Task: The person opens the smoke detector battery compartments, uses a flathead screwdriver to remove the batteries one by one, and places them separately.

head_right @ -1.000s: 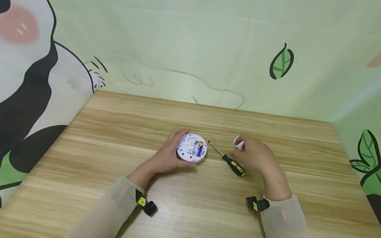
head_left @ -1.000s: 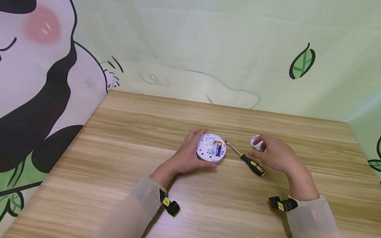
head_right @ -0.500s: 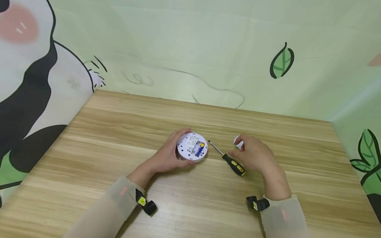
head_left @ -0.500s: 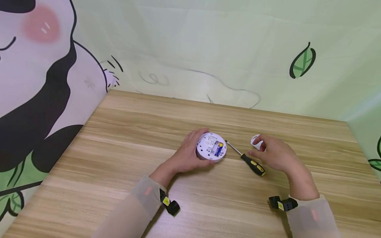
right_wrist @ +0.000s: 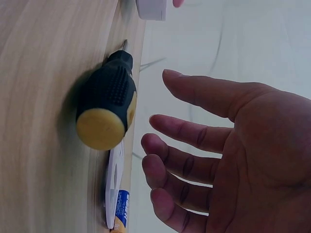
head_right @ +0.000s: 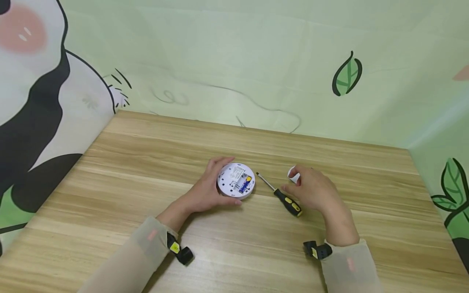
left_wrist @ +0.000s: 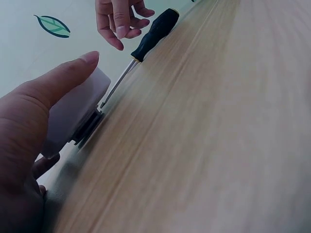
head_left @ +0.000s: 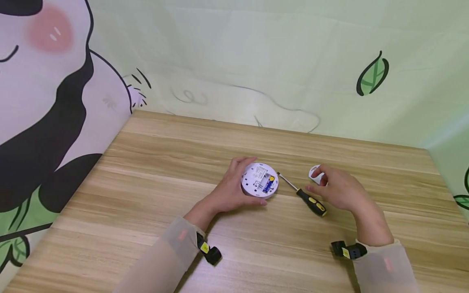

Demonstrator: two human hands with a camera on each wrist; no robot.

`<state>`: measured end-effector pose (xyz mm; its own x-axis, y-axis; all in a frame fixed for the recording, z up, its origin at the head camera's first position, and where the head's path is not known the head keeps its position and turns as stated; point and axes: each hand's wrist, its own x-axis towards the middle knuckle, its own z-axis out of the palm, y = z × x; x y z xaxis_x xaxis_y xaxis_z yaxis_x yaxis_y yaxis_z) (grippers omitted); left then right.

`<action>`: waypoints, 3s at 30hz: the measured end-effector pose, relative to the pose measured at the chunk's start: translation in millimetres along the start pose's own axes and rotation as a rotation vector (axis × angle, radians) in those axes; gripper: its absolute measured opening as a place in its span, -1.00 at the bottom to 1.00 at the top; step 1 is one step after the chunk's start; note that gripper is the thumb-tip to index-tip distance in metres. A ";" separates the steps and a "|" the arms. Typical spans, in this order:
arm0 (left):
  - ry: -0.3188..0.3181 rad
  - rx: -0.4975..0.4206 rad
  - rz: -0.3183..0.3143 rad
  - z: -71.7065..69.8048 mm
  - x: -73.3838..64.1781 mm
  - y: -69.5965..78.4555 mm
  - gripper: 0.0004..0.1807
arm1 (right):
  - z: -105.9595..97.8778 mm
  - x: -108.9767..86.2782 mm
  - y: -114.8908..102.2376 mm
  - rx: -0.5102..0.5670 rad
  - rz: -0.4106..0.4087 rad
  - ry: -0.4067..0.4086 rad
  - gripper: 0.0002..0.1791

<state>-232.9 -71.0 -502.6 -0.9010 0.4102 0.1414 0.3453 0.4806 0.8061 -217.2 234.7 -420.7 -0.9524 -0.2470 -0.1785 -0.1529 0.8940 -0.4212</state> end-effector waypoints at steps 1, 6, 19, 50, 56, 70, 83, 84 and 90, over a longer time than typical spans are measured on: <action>0.003 -0.004 -0.004 0.0 0.1 -0.1 0.37 | 0.0 0.1 0.1 0.000 0.000 0.000 -0.55; 0.005 0.007 0.000 -0.1 0.8 -0.2 0.34 | -0.1 0.4 0.6 0.004 0.001 -0.003 -0.54; -0.003 0.070 0.042 -0.4 -0.5 -0.9 0.35 | -0.1 0.3 -0.1 0.009 0.003 -0.005 -0.55; -0.053 0.119 -0.024 -0.5 1.9 2.7 0.38 | -1.4 -0.1 -1.4 0.023 -0.014 -0.026 -0.53; -0.060 0.183 -0.018 1.1 3.3 3.4 0.42 | -0.4 -1.5 -5.1 0.023 -0.022 -0.034 -0.53; -0.041 0.229 -0.046 5.2 4.7 5.2 0.46 | 7.9 0.8 -12.6 0.040 -0.010 -0.152 -0.40; -0.042 0.236 -0.040 5.7 4.6 4.9 0.34 | 16.8 1.0 -14.3 -0.046 0.017 -0.186 -0.51; -0.040 0.234 -0.040 5.8 4.6 4.8 0.34 | 17.7 0.7 -15.0 -0.054 0.020 -0.179 -0.53; -0.034 0.227 -0.039 5.8 4.4 4.5 0.31 | 22.8 1.1 -17.9 -0.096 0.020 -0.138 -0.67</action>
<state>-233.7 -62.5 -501.7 -0.9068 0.4118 0.0903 0.3641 0.6571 0.6600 -209.6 209.9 -433.6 -0.9113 -0.2719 -0.3092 -0.1650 0.9291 -0.3309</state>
